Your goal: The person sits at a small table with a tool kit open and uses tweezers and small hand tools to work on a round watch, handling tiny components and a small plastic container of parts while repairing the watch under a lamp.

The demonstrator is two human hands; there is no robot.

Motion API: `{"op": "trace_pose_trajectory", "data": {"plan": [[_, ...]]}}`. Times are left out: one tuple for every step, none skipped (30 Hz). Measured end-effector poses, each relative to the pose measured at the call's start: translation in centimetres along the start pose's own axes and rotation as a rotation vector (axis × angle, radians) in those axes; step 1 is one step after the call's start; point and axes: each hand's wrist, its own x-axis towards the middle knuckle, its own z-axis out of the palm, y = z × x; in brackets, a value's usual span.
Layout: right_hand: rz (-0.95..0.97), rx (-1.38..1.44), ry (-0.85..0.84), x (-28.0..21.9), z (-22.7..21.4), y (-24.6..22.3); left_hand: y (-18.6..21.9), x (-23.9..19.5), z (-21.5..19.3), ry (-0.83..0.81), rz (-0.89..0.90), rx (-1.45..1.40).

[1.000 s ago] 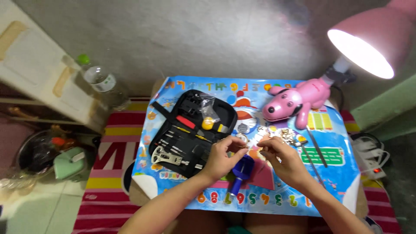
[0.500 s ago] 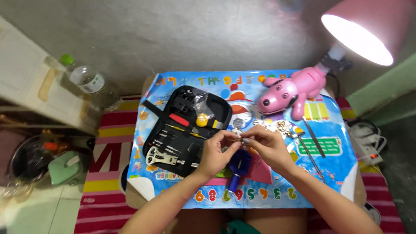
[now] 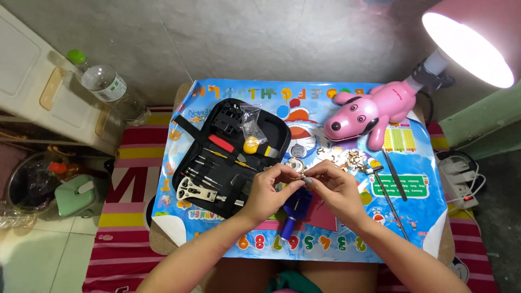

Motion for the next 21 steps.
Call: {"op": "trace_pose_trajectory", "data": {"plan": [[-0.011,-0.001,-0.01,0.0,0.0,0.0,0.1,0.0,0.0,-0.003,0.021,0.005],[-0.009,0.0,-0.017,0.0,0.0,0.0,0.3,0.0,0.0,0.004,0.019,0.007],[-0.037,-0.047,-0.022,-0.1,0.0,0.0,0.4,0.0,0.0,0.003,0.036,0.026],[-0.066,-0.095,-0.027,-0.2,0.0,0.0,0.6,0.0,0.0,0.002,0.052,0.046],[-0.062,-0.095,-0.029,-0.2,0.1,-0.1,0.7,0.0,0.0,0.005,0.049,0.045],[-0.101,-0.156,-0.023,-0.2,0.2,-0.2,0.8,0.0,0.0,0.005,0.067,0.066],[-0.143,-0.219,-0.015,-0.2,0.3,-0.4,0.9,0.1,0.0,0.005,0.088,0.086],[-0.142,-0.22,-0.016,-0.2,0.4,-0.4,0.9,0.0,0.0,0.006,0.087,0.085],[-0.171,-0.243,-0.01,-0.3,0.5,-0.4,0.8,0.0,0.0,0.006,0.103,0.104],[-0.199,-0.266,-0.004,-0.3,0.5,-0.4,0.7,0.0,0.0,0.006,0.119,0.122],[-0.2,-0.268,-0.003,-0.3,0.5,-0.4,0.7,0.0,-0.1,0.005,0.12,0.12],[-0.23,-0.298,-0.006,-0.3,0.5,-0.4,0.7,0.0,-0.1,0.008,0.136,0.124],[-0.261,-0.328,-0.009,-0.2,0.5,-0.4,0.6,0.0,-0.1,0.011,0.152,0.127],[-0.262,-0.33,-0.009,-0.2,0.6,-0.5,0.6,0.1,-0.1,0.011,0.154,0.125],[-0.29,-0.361,-0.006,-0.1,0.6,-0.5,0.5,0.1,-0.2,0.008,0.158,0.126],[-0.319,-0.392,-0.003,-0.1,0.6,-0.6,0.4,0.1,-0.2,0.006,0.161,0.128],[-0.316,-0.394,-0.003,0.0,0.7,-0.6,0.5,0.1,-0.2,0.005,0.16,0.125],[-0.333,-0.413,-0.003,0.0,0.7,-0.5,0.5,0.1,-0.1,0.015,0.161,0.13],[-0.348,-0.433,-0.003,0.0,0.7,-0.4,0.6,0.1,-0.1,0.023,0.16,0.136],[-0.342,-0.435,-0.002,0.1,0.7,-0.8,0.6,0.2,0.0,0.022,0.155,0.132],[-0.324,-0.437,-0.017,0.2,0.7,-1.2,0.5,0.2,0.0,0.035,0.161,0.139]]}}
